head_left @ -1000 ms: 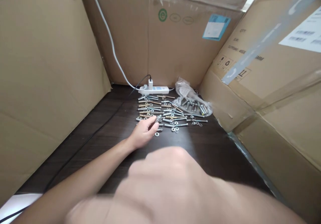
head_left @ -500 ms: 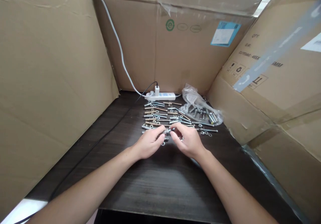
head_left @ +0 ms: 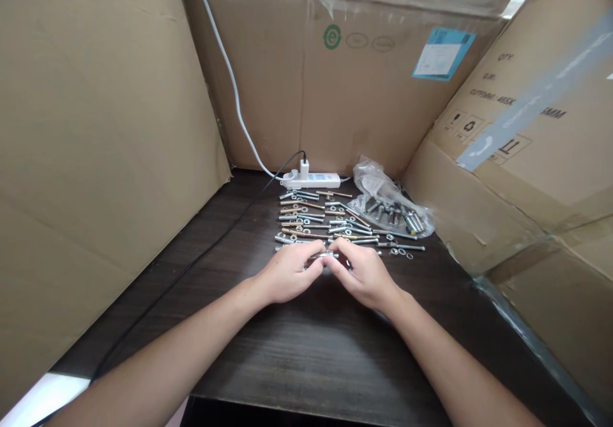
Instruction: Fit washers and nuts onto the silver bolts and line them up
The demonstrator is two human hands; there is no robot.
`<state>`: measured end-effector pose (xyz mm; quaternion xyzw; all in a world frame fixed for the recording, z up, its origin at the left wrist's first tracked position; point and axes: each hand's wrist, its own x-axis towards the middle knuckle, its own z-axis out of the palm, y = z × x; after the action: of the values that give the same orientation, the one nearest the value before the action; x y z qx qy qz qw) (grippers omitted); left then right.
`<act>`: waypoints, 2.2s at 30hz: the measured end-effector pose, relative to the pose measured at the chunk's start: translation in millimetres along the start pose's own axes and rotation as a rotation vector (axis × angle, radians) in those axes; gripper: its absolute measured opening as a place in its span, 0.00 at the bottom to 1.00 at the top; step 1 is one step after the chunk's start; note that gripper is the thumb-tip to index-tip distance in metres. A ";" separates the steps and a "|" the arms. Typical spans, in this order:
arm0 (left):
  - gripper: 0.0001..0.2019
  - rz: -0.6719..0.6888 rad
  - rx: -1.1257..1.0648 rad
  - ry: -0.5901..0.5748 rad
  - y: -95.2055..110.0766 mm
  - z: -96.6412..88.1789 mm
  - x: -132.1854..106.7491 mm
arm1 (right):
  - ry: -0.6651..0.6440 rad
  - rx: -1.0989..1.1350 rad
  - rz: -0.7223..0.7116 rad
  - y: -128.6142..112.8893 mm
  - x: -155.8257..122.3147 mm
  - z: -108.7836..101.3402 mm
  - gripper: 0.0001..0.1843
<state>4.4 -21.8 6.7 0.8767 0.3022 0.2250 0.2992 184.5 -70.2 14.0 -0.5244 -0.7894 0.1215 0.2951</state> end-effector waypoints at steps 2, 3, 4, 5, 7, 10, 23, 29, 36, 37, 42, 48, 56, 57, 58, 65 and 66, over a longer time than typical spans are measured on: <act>0.10 -0.006 -0.004 0.000 -0.5 0.0 0.4 | -0.001 0.010 0.013 1.4 -0.1 1.1 0.13; 0.10 -0.010 -0.008 0.000 -1.0 0.1 0.8 | 0.001 0.015 0.016 2.0 -0.1 1.6 0.14; 0.10 -0.013 -0.012 0.000 -1.6 0.2 1.3 | 0.003 0.020 0.020 2.6 -0.2 2.0 0.14; 0.11 -0.014 -0.017 0.000 -2.2 0.3 1.7 | 0.003 0.026 0.023 2.9 -0.3 2.4 0.14; 0.11 -0.012 -0.027 -0.001 -3.4 0.4 2.3 | -0.001 0.039 0.024 3.3 -0.6 3.1 0.13; 0.11 -0.007 -0.034 0.001 -5.3 1.0 2.4 | -0.003 0.058 0.013 3.9 -1.1 4.4 0.11; 0.14 -0.078 -0.037 0.002 -9.4 0.2 3.9 | -0.063 0.054 -0.056 7.1 0.1 6.3 0.08; 0.14 -0.072 -0.175 0.024 -4.5 -3.2 4.4 | -0.036 0.082 -0.082 7.0 0.3 6.3 0.09; 0.12 -0.094 -0.199 0.013 -4.6 1.5 4.8 | -0.033 0.160 -0.024 5.9 -0.1 9.0 0.08; 0.11 -0.096 -0.218 0.017 -3.4 2.6 4.7 | -0.036 0.171 -0.015 6.1 0.0 10.5 0.07; 0.09 -0.097 -0.351 0.020 5.5 4.8 2.3 | 0.024 0.239 -0.020 6.3 -0.7 16.4 0.10; 0.10 -0.114 -0.582 0.076 9.6 -0.6 3.7 | -0.060 0.322 -0.117 -2.8 -5.2 15.2 0.09; 0.10 -0.079 -0.512 -0.090 12.6 -8.1 2.5 | -0.169 0.116 -0.145 -11.1 -11.4 20.7 0.17; 0.11 -0.079 -0.502 -0.097 13.5 -8.7 2.2 | -0.157 0.088 -0.155 -11.2 -11.4 20.4 0.18; 0.11 -0.081 -0.497 -0.105 14.6 -9.3 1.9 | -0.147 0.058 -0.167 -11.4 -11.3 19.9 0.19; 0.12 -0.129 -0.488 -0.154 25.4 -13.1 -1.0 | -0.160 -0.024 -0.247 -15.0 -9.8 15.7 0.17; 0.12 -0.141 -0.492 -0.166 26.8 -13.7 -1.3 | -0.162 -0.025 -0.257 -15.6 -9.6 15.4 0.16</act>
<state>6.1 -34.4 33.9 0.7698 0.2729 0.1978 0.5421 166.3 -83.5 6.4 -0.4109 -0.8728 0.1149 0.2369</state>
